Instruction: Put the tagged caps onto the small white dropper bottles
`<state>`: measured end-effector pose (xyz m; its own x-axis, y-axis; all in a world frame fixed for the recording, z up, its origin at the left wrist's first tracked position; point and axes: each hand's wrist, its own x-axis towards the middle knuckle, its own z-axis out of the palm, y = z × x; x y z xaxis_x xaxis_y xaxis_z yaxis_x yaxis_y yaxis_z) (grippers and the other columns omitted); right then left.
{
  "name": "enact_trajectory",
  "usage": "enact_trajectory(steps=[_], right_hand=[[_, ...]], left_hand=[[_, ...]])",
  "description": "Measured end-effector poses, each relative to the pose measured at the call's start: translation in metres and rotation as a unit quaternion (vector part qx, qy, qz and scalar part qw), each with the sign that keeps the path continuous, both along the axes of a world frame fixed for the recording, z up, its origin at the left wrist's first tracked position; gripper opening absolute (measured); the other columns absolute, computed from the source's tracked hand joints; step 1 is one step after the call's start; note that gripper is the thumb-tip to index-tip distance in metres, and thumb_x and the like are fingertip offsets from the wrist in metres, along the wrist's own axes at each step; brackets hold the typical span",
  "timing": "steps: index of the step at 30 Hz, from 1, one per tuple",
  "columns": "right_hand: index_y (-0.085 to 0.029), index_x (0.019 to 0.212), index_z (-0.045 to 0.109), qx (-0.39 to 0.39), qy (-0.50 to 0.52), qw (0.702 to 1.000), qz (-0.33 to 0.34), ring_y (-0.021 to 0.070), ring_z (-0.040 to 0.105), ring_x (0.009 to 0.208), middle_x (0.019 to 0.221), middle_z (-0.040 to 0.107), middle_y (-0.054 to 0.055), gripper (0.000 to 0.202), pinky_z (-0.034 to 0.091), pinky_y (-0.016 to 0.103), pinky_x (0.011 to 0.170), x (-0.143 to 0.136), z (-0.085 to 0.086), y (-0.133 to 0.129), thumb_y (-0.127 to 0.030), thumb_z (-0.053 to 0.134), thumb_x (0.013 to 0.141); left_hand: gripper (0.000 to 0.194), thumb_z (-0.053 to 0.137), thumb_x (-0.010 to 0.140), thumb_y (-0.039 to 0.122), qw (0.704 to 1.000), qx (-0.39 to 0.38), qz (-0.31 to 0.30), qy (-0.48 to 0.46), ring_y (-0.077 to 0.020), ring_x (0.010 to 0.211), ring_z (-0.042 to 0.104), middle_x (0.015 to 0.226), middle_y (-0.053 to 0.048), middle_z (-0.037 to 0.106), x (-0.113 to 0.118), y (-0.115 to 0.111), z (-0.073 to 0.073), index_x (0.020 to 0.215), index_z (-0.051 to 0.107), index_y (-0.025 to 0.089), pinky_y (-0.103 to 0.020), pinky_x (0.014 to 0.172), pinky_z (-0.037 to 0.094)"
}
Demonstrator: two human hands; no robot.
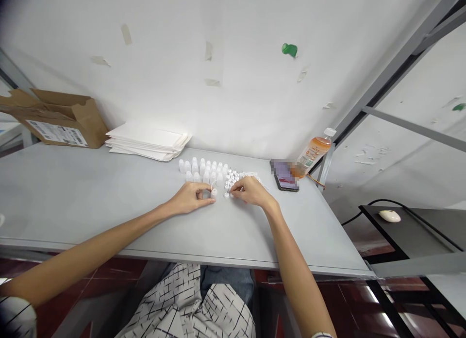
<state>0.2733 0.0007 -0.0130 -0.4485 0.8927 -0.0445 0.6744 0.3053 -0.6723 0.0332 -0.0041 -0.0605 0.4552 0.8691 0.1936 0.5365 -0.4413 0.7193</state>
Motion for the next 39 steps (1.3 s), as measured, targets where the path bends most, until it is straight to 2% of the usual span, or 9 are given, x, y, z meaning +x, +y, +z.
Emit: enact_trajectory(steps=[3,8,10,17,21,25,31,35,39], right_hand=[[-0.016,0.072,0.074,0.002,0.02,1.0,-0.011,0.0073,0.049,0.039,0.068,0.069,0.001,0.018,0.042,0.025,0.051,-0.002,0.004,-0.003,-0.017,0.056,0.077],[-0.015,0.087,0.075,-0.008,0.155,0.988,-0.01,0.0081,0.045,0.044,0.072,0.07,0.004,0.022,0.038,0.024,0.045,-0.01,0.014,-0.013,-0.032,0.062,0.083],[-0.015,0.088,0.075,0.0,0.178,0.984,-0.002,0.0087,0.045,0.046,0.071,0.069,0.004,0.024,0.037,0.024,0.045,-0.017,0.014,-0.016,-0.035,0.063,0.084],[-0.018,0.084,0.073,0.076,0.11,0.991,0.007,0.0076,0.046,0.047,0.071,0.068,0.002,0.018,0.037,0.024,0.049,-0.035,0.008,-0.019,-0.029,0.059,0.088],[-0.02,0.091,0.071,0.095,0.088,0.991,0.035,0.0097,0.053,0.057,0.082,0.069,0.002,0.012,0.041,0.024,0.055,-0.034,0.005,-0.018,-0.026,0.062,0.086],[-0.02,0.094,0.069,0.083,0.094,0.99,0.058,0.0105,0.059,0.065,0.099,0.068,0.005,0.012,0.044,0.024,0.058,-0.032,0.003,-0.017,-0.024,0.063,0.084],[-0.018,0.091,0.069,0.059,0.108,0.991,0.052,0.0097,0.06,0.061,0.098,0.068,0.006,0.011,0.043,0.023,0.053,-0.033,0.007,-0.019,-0.024,0.062,0.084],[-0.016,0.094,0.069,-0.004,0.155,0.988,0.017,0.011,0.06,0.055,0.087,0.068,0.006,0.021,0.043,0.024,0.047,-0.033,0.007,-0.019,-0.033,0.065,0.083],[-0.015,0.091,0.068,-0.049,0.241,0.968,-0.04,0.0129,0.061,0.054,0.082,0.065,0.005,0.032,0.048,0.025,0.045,-0.035,0.001,-0.016,-0.043,0.074,0.076]], left_hand=[[0.03,0.072,0.074,0.039,1.0,-0.012,-0.004,0.0,-0.0111,0.05,0.044,0.051,0.006,0.05,0.0,0.001,0.0,0.093,0.074,0.016,-0.023,0.055,0.034],[0.036,0.072,0.073,0.042,0.999,-0.041,-0.018,-0.011,-0.0111,0.05,0.043,0.052,0.006,0.049,-0.001,0.004,-0.004,0.099,0.074,0.017,-0.023,0.055,0.034],[0.035,0.072,0.073,0.042,0.999,-0.039,-0.02,-0.008,-0.0111,0.051,0.043,0.053,0.006,0.048,-0.001,0.005,-0.004,0.099,0.075,0.018,-0.023,0.055,0.034],[0.032,0.071,0.075,0.041,0.999,-0.036,-0.03,-0.002,-0.0117,0.052,0.044,0.052,0.006,0.048,-0.001,0.006,-0.005,0.096,0.073,0.018,-0.023,0.055,0.033],[0.029,0.07,0.076,0.042,0.998,-0.034,-0.043,0.008,-0.012,0.053,0.045,0.054,0.006,0.049,-0.001,0.005,-0.001,0.092,0.072,0.017,-0.023,0.055,0.033],[0.029,0.069,0.077,0.041,0.998,-0.041,-0.04,0.015,-0.0119,0.053,0.044,0.054,0.006,0.048,0.0,0.003,0.001,0.092,0.071,0.016,-0.023,0.055,0.033],[0.028,0.069,0.077,0.036,0.998,-0.029,-0.054,0.007,-0.0111,0.053,0.043,0.054,0.006,0.046,0.0,0.004,0.001,0.095,0.071,0.015,-0.023,0.056,0.032],[0.031,0.067,0.079,0.036,0.991,-0.077,-0.099,-0.053,-0.0096,0.052,0.041,0.055,0.006,0.045,-0.002,0.004,0.002,0.099,0.069,0.013,-0.022,0.054,0.031],[0.036,0.066,0.083,0.041,0.97,-0.145,-0.134,-0.142,-0.0084,0.055,0.039,0.061,0.005,0.045,-0.002,0.003,0.006,0.103,0.068,0.012,-0.022,0.054,0.031]])
